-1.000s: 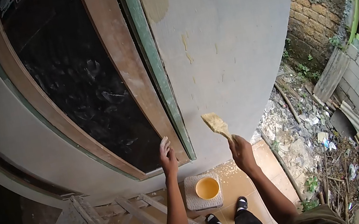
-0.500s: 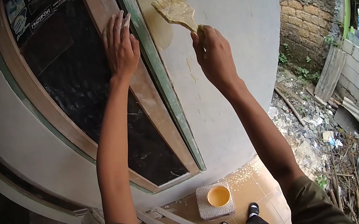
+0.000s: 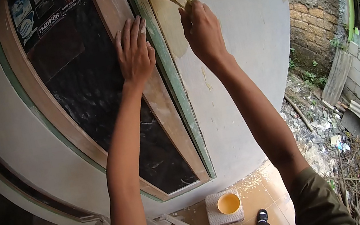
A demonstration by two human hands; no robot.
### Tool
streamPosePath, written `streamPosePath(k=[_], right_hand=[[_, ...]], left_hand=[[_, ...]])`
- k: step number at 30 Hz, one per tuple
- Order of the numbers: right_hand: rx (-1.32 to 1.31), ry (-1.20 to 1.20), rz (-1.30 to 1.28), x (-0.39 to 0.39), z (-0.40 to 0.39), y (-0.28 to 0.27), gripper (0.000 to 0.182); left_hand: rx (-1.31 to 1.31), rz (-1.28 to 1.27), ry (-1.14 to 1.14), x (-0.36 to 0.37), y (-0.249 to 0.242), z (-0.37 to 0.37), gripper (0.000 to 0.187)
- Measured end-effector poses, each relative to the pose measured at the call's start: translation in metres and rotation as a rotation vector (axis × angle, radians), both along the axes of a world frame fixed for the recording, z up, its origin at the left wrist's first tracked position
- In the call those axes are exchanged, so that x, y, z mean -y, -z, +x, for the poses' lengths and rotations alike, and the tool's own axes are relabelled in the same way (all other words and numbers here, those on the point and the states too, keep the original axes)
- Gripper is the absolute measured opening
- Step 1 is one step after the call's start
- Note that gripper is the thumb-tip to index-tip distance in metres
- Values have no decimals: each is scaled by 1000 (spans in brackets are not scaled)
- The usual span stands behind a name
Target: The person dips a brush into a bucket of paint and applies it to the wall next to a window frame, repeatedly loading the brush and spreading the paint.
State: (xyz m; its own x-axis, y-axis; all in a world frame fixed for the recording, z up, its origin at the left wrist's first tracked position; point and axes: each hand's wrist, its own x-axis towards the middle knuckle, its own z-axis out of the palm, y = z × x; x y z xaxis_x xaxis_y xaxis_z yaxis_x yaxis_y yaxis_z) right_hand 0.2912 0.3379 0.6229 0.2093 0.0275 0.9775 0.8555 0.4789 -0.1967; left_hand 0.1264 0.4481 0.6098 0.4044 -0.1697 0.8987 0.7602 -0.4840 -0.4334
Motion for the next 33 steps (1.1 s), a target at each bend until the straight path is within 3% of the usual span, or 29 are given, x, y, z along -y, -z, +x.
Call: streamPosePath(k=[5,14,21,24,28,33], right_hand=[[-36,24,-86,-4,0,0,19],[-109,-21,-180,24,-6,104,13],[73,67,5,11,0,-19,23],[90,114,-32,-5,8,-38,25],[31,86,-136,4,4,9,22],[-56,27,-224,29,1,112,15]], left_hand=[[-2,-2,-8,0,0,0,53],[4,5,20,-4,1,0,52],[7,2,-1,-3,0,0,52],[3,6,-1,-4,1,-1,52],[6,4,13,-3,3,0,52],[6,9,13,-6,3,0,52]])
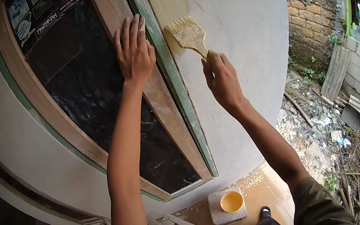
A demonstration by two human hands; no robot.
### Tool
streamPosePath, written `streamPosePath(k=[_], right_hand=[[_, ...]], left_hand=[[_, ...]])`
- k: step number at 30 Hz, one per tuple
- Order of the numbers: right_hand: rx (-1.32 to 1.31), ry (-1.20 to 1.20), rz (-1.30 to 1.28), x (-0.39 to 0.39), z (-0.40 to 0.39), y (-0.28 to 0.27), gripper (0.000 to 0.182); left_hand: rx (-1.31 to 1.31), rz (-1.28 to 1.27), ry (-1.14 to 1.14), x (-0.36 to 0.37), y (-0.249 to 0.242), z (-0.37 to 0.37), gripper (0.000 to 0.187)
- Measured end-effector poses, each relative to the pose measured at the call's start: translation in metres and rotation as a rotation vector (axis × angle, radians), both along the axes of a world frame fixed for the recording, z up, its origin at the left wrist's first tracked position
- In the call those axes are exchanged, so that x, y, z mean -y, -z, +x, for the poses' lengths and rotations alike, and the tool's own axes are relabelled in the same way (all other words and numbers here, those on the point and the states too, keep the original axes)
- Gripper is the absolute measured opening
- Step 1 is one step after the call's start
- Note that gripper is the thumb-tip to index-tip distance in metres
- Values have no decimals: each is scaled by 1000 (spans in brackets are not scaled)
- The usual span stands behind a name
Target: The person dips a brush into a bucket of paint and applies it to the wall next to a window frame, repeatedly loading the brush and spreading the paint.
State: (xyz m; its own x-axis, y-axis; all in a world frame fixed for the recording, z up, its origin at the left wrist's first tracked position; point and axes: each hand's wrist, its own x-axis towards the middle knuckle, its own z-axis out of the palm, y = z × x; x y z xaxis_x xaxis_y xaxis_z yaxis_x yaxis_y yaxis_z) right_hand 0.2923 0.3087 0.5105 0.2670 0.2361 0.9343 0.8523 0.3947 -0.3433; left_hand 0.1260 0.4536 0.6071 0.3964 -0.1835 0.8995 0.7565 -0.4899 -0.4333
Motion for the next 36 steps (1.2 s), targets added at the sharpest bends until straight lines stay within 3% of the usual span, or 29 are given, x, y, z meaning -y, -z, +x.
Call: streamPosePath(k=[3,11,14,19,23,31,36], right_hand=[[50,4,7,5,3,4,16],[141,24,222,-18,4,-119,20],[126,20,138,-24,4,-104,19],[24,36,-70,-13,-1,-14,14],[66,-16,-37,5,-2,40,18],[148,38,108,-15,7,-53,18],[77,29,13,-19,5,-30,18]], left_hand=[[6,7,-7,0,-2,1,53],[-2,-1,-13,5,-2,1,53],[0,2,-3,3,-1,0,52],[12,1,22,1,-1,1,52],[13,-3,21,0,-1,1,53],[7,-9,25,0,0,1,54],[13,9,23,-2,1,2,54]])
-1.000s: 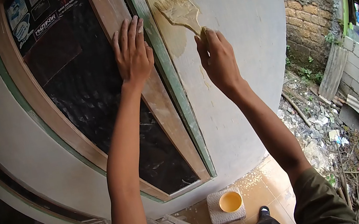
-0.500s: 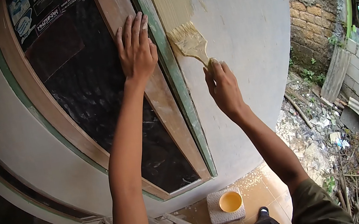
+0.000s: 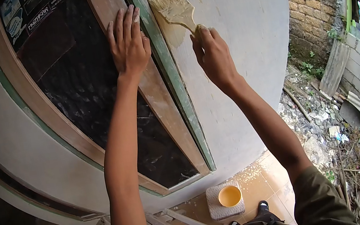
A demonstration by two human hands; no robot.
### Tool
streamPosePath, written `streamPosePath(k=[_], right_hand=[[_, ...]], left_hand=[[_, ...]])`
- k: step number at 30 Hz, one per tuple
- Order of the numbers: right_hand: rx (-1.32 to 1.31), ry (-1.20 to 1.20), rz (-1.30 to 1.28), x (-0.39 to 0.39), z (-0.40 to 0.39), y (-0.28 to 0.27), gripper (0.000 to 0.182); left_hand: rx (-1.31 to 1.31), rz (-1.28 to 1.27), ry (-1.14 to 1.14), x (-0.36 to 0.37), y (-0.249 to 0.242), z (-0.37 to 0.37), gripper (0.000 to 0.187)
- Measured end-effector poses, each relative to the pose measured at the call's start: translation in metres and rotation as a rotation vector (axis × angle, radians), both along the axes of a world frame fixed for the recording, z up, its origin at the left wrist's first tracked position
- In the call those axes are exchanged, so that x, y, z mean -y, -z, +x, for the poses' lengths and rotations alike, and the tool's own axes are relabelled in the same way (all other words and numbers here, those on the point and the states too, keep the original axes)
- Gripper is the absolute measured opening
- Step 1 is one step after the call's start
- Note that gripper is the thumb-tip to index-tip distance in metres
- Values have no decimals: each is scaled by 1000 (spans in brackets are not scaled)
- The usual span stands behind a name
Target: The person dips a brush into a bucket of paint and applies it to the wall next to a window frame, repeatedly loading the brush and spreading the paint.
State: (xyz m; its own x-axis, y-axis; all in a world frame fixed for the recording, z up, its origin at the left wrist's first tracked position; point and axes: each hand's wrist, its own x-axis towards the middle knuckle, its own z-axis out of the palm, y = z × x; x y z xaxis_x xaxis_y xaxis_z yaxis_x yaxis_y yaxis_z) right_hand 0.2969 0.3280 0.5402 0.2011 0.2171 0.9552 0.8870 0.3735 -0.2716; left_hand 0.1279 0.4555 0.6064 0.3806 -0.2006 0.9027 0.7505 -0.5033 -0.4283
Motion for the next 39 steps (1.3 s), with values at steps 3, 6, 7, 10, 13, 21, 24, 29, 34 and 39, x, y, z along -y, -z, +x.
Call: streamPosePath(k=[3,6,7,10,13,21,24,29,34,39], right_hand=[[37,-26,-61,10,0,54,23],[15,-21,-166,26,-2,93,23],[22,-29,-148,31,-3,98,23],[27,-43,-96,31,-2,83,23],[16,-55,-66,32,-3,43,22],[18,-12,-192,26,-3,77,25],[-19,-21,-301,40,-7,105,25],[8,-46,-160,42,-7,85,24],[26,-13,-121,29,-9,47,24],[15,-11,-207,32,-11,82,25]], left_hand=[[3,15,-3,-2,-1,-1,53],[3,18,-5,-3,-1,0,53],[9,18,-2,-3,-1,1,53],[6,38,-3,-3,-1,0,53],[11,26,8,-3,-1,1,53],[6,34,24,-6,-2,1,53],[4,41,-14,-2,0,0,53],[4,39,-14,-1,-2,0,54],[5,33,-12,0,-2,0,54],[8,35,-8,-1,-2,0,54]])
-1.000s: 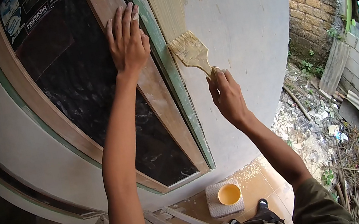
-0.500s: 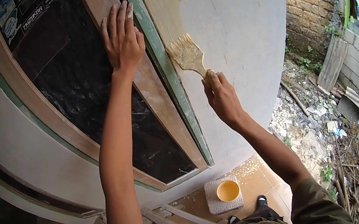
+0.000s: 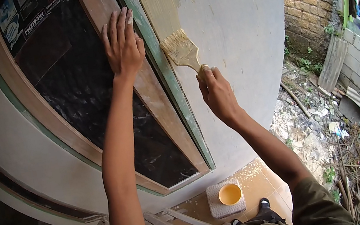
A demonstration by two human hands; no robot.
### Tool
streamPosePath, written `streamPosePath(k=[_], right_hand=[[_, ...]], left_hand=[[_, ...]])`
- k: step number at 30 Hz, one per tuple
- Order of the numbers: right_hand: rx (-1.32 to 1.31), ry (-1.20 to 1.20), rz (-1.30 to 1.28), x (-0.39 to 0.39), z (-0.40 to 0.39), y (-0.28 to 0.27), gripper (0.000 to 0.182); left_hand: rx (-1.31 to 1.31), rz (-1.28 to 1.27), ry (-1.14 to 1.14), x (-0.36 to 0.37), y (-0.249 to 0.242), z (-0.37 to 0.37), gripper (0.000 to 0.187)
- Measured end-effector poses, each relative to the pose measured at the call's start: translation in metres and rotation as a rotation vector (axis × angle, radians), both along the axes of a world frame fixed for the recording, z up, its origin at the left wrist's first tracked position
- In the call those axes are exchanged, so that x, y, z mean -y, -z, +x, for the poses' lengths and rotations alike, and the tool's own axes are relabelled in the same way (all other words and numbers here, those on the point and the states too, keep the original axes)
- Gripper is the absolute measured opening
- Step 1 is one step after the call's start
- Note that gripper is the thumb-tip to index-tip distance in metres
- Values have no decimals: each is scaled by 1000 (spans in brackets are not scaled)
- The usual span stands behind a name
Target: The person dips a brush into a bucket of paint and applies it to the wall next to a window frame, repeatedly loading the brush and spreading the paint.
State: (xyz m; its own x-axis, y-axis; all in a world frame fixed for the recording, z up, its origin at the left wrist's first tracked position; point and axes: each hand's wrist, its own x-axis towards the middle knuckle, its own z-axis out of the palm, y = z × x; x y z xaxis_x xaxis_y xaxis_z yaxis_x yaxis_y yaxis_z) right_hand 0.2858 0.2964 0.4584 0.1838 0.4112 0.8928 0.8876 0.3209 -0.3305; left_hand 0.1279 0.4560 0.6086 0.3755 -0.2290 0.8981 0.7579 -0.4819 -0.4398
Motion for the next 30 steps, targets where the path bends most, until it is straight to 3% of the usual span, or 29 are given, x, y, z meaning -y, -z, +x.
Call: streamPosePath(k=[2,6,13,16,21,25,30], right_hand=[[-34,6,-101,10,0,20,26],[-11,-28,-3,23,2,21,25],[12,24,282,-10,23,-123,16],[85,14,385,-29,28,-182,21],[160,55,457,-53,30,-229,20],[65,50,303,-42,24,-186,21],[41,23,108,-16,23,-67,23]], left_hand=[[-1,-8,-17,0,1,0,54],[-5,-18,-30,1,1,0,53],[-3,-35,-26,5,0,0,54],[-11,-45,-43,6,0,0,54],[-22,-49,-63,7,0,-1,53],[-19,-48,-67,9,-1,-1,53],[-8,-83,-28,8,0,0,53]])
